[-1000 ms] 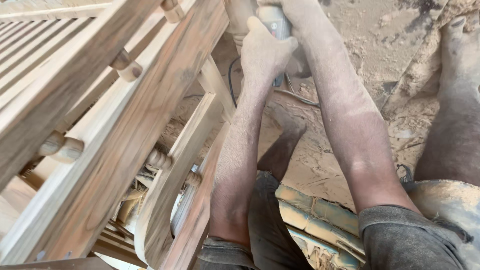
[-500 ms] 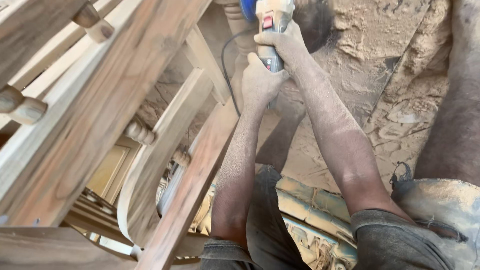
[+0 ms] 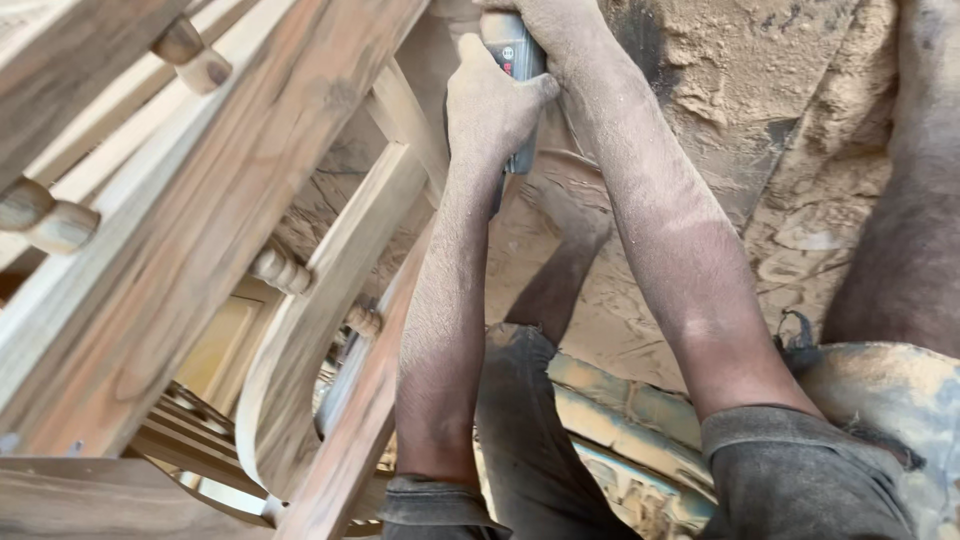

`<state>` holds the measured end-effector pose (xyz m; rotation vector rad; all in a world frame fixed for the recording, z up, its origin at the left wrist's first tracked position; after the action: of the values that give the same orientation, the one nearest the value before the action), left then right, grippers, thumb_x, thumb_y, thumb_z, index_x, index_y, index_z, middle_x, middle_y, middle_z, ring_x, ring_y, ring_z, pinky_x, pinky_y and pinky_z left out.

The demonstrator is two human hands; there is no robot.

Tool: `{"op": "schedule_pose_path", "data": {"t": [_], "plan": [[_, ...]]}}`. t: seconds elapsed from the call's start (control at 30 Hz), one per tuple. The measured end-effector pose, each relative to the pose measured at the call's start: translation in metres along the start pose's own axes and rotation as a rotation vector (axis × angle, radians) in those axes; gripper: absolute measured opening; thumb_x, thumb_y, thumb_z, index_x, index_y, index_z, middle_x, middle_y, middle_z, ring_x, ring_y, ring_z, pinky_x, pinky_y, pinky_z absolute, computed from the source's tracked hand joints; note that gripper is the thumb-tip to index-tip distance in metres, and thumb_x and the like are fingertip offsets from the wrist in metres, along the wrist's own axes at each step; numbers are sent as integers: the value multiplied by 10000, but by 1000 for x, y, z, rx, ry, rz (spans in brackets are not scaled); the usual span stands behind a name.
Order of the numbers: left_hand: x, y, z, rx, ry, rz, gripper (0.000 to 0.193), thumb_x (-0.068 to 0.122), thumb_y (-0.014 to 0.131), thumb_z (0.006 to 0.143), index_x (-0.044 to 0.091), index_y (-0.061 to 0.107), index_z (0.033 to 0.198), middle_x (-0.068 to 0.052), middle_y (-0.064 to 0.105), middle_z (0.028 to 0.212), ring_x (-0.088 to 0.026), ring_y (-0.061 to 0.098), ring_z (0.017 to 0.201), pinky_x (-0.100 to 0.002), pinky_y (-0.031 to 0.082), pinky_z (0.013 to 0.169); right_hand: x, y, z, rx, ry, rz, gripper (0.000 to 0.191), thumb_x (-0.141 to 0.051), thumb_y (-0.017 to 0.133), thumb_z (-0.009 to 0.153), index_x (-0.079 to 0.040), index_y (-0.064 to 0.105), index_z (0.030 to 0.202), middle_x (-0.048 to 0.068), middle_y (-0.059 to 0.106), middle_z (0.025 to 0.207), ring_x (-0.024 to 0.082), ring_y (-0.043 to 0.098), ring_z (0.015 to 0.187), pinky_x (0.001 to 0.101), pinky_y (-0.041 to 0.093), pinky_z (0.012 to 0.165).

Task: The person sits on the floor of a dusty workshop and sands a wooden chair frame using an angle grinder with a sanding disc. They move the tool along the armrests, spindles and rails, repositioning the chair and turning it to reach different surfaces.

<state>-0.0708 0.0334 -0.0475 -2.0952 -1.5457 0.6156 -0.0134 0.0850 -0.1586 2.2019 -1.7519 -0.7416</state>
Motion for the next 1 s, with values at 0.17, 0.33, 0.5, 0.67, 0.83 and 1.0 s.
{"op": "schedule_pose_path", "data": {"t": [0.17,0.33,0.5,0.67,0.83,1.0], "plan": [[-6,22,-28,-41,-34,5,743,373,859,657,12,456,1166,-229,722,1081,-336,742,979,-425,593,837,22,-14,-27,-6,-1,52,242,-30,836,763,-62,672,937,32,687,838,129,705,720,302,613,639],[0,26,-38,-114,-118,27,742,410,848,678,18,451,1166,-217,725,1078,-310,754,969,-414,613,813,24,-18,-36,-6,10,115,255,-22,831,733,-75,661,916,29,692,828,131,735,723,316,647,634],[22,-4,1,-5,2,-18,704,370,828,679,13,456,1158,-201,738,1066,-272,791,905,-382,656,797,-15,-5,-3,-10,42,2,249,-61,843,729,-65,672,911,42,701,824,146,739,720,330,654,630],[15,0,-9,-25,-5,-28,760,370,832,664,10,439,1207,-216,737,1065,-307,777,939,-399,632,832,-18,-6,-12,-26,41,-34,261,-63,847,729,-71,666,916,45,697,839,146,728,734,329,643,645],[-9,34,-49,-68,-82,-3,808,441,867,663,-2,466,1207,-236,732,1083,-346,748,993,-439,605,841,16,-16,-54,3,40,56,272,-64,851,728,-77,660,922,49,693,854,147,717,748,327,633,660],[-9,23,-44,-17,-20,9,790,424,880,656,-5,480,1186,-219,732,1082,-324,755,974,-427,606,830,17,-10,-46,-37,-160,37,312,-69,871,761,-75,642,973,36,681,919,142,726,833,323,635,738]]}}
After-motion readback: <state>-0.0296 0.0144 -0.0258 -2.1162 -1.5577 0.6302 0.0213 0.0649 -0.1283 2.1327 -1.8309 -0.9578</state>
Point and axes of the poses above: each hand's wrist, its own z-axis towards the middle knuckle, its own y-axis out of the palm, x = y × z, the point moved 1 cm from there along z, towards the middle knuckle
